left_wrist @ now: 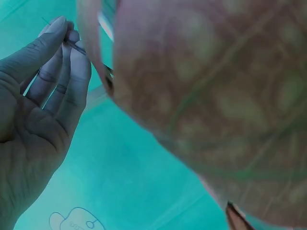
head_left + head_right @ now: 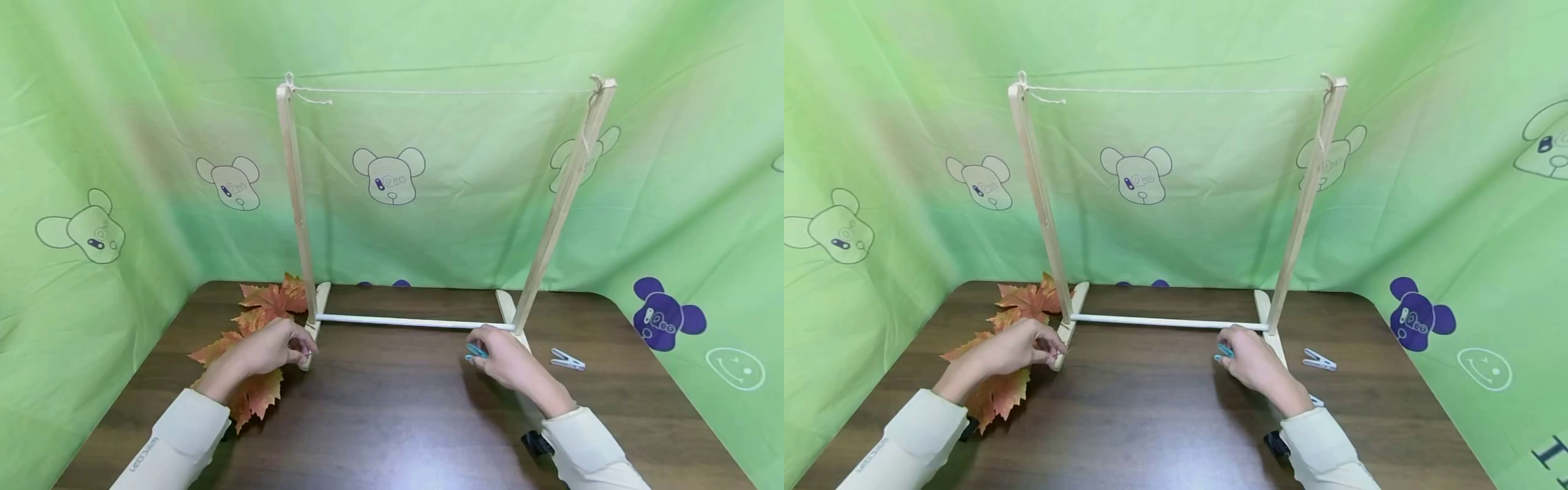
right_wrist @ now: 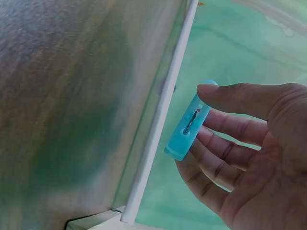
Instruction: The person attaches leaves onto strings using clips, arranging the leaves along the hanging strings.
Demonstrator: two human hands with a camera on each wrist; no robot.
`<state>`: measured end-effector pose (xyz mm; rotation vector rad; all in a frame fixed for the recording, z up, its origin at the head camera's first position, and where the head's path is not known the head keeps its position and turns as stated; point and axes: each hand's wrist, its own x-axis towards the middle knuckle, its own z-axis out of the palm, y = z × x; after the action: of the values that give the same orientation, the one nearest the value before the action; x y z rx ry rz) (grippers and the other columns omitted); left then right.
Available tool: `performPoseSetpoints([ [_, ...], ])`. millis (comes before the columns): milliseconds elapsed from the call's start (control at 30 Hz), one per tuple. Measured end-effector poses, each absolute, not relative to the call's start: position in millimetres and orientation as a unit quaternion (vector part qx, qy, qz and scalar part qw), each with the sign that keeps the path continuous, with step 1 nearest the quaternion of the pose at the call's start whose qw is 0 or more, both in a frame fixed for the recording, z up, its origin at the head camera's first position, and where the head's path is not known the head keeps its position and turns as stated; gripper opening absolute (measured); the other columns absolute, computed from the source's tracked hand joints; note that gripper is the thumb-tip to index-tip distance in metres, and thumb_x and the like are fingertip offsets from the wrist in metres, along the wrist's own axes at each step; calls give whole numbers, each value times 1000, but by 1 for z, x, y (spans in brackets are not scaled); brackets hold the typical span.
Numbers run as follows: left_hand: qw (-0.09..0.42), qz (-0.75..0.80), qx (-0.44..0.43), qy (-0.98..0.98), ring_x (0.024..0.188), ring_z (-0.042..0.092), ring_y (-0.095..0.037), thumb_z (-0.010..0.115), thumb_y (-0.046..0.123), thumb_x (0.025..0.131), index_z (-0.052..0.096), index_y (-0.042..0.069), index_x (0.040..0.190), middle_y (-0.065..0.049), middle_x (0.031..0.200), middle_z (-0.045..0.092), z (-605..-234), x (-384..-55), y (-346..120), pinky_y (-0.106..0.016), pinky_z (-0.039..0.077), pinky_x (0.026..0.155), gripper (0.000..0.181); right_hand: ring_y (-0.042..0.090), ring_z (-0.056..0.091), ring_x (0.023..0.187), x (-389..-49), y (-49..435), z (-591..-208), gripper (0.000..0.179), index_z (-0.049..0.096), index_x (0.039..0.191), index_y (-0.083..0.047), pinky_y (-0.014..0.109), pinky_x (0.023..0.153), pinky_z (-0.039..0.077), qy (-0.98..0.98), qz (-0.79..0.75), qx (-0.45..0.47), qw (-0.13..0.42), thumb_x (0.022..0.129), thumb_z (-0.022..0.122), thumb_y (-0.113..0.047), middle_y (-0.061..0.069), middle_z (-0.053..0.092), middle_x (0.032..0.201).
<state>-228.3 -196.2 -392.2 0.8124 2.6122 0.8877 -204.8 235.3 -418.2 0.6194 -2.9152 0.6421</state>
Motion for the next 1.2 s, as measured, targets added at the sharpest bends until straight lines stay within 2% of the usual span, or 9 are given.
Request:
performPoseSetpoints([
  [333, 133, 316, 272, 899, 79, 70, -11, 72, -6, 94, 80, 0, 104, -12, 95, 79, -379, -225, -187, -22, 56, 65, 14, 13, 55, 75, -204, 233, -409, 17, 73, 100, -1, 30, 67, 49, -952, 215, 206, 68, 84, 79, -1, -1, 60, 82],
  [467, 130, 324, 274, 896, 80, 72, -17, 72, -4, 94, 80, 2, 102, -9, 92, 78, -374, -226, -184, -22, 56, 65, 12, 14, 56, 75, -202, 232, -404, 16, 73, 99, -3, 31, 67, 49, -951, 217, 205, 75, 84, 80, -2, -2, 60, 82],
  [700, 109, 319, 283, 898, 76, 69, -12, 75, -2, 93, 80, 6, 99, -5, 90, 78, -366, -230, -181, -21, 54, 62, 11, 14, 58, 78, -203, 231, -393, 18, 73, 102, 0, 32, 70, 52, -951, 216, 206, 81, 86, 80, -3, 0, 64, 86],
  [967, 101, 328, 271, 899, 72, 66, -10, 77, 1, 93, 80, 9, 97, -3, 92, 78, -360, -232, -179, -22, 52, 60, 9, 13, 58, 78, -207, 229, -382, 17, 74, 100, 0, 34, 70, 52, -943, 215, 225, 116, 84, 80, -1, 1, 66, 87],
  [1200, 101, 343, 258, 897, 73, 68, -14, 77, -1, 92, 80, 9, 95, -1, 87, 75, -355, -234, -175, -23, 54, 58, 10, 14, 61, 78, -209, 225, -370, 17, 73, 99, 0, 33, 70, 55, -938, 221, 237, 124, 84, 81, 1, 3, 67, 88],
])
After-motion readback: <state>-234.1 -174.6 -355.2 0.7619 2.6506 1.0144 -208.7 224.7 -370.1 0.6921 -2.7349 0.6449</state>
